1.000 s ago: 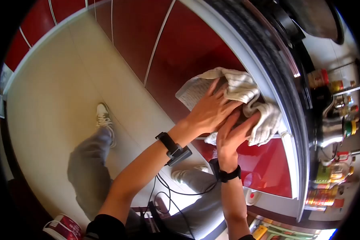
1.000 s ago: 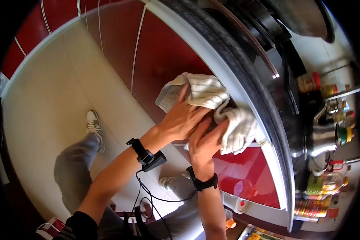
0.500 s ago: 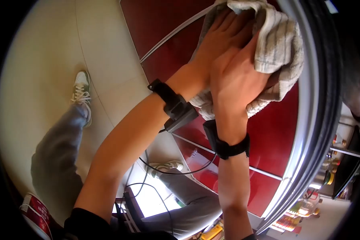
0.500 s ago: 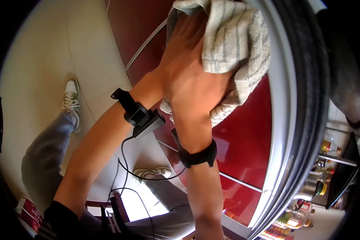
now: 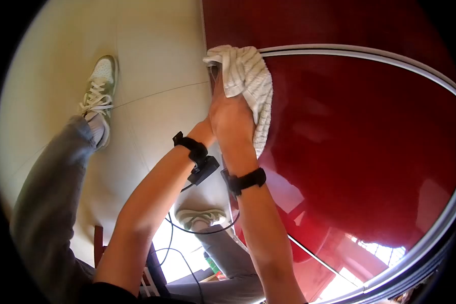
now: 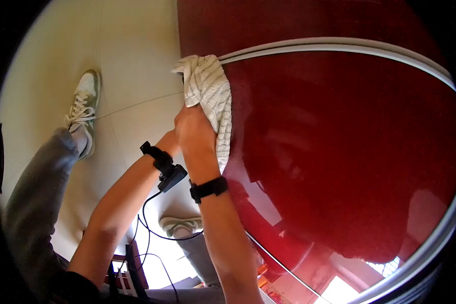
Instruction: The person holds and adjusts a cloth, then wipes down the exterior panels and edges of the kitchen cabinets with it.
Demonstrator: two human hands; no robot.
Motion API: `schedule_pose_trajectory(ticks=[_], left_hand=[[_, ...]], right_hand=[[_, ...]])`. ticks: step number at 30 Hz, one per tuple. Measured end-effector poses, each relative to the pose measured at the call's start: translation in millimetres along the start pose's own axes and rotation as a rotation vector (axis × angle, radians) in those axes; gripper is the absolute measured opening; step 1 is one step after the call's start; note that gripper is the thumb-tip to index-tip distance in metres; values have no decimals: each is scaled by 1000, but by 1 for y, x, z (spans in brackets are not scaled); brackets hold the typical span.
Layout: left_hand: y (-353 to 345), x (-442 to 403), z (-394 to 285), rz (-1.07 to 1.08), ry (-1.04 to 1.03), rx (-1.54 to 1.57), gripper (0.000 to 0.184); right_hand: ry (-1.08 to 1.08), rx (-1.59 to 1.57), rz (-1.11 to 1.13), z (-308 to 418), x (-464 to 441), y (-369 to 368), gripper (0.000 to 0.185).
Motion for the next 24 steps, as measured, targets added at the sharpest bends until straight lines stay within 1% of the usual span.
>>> schedule_pose_trajectory(ticks=[2, 4, 6, 8, 10, 12, 14, 15, 17, 19, 20, 21, 22, 24], left_hand=[[15, 18, 14, 13, 88, -3, 57], [26, 24, 30, 7, 143, 2, 58], [24, 28, 37, -1, 177, 6, 59], [18, 29, 41, -8, 189, 11, 60], [4, 33, 30, -5, 179, 11, 61], [-13, 45, 12, -1, 159, 11, 62], [-33, 60, -14, 8, 114, -19, 62], [-48, 69, -31, 16, 71, -39, 63], [-89, 81, -57, 51, 9, -114, 64], [-126, 96, -88, 66, -72, -175, 65], [-144, 102, -105, 69, -119, -211, 65], [-162, 107, -122, 67, -173, -256, 66], [-181, 112, -135, 74, -223, -305, 66], [-203, 117, -173, 53, -305, -371, 67]], right_hand=[[117, 96, 37, 15, -7, -23, 38], [26, -148, 373, 31, -27, -47, 32], [-242, -386, 360, 39, -27, -45, 32], [-329, -452, 361, 40, -26, -30, 32], [-244, -357, 371, 31, -12, -8, 34], [-123, -213, -168, 20, 13, 7, 26], [-33, -184, -427, 14, 57, 22, 27], [-43, -218, -441, 1, 81, 32, 34], [-173, -337, -335, -37, 110, 44, 37], [-408, -379, -91, -56, 145, 75, 29], [-457, -313, -26, -70, 162, 87, 32], [-502, -281, 107, -82, 177, 104, 45], [-493, -311, 3, -97, 195, 107, 46], [-360, -204, -465, -100, 226, 158, 38]])
Point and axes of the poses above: each hand's wrist, its own x-axis away from the middle knuckle, its own y-axis out of the back of the hand, z = x × y, the point moved 1 cm from there along -x, towards the middle knuckle, and after that the axes turned 10 degrees about -y, right-handed, at the moved point
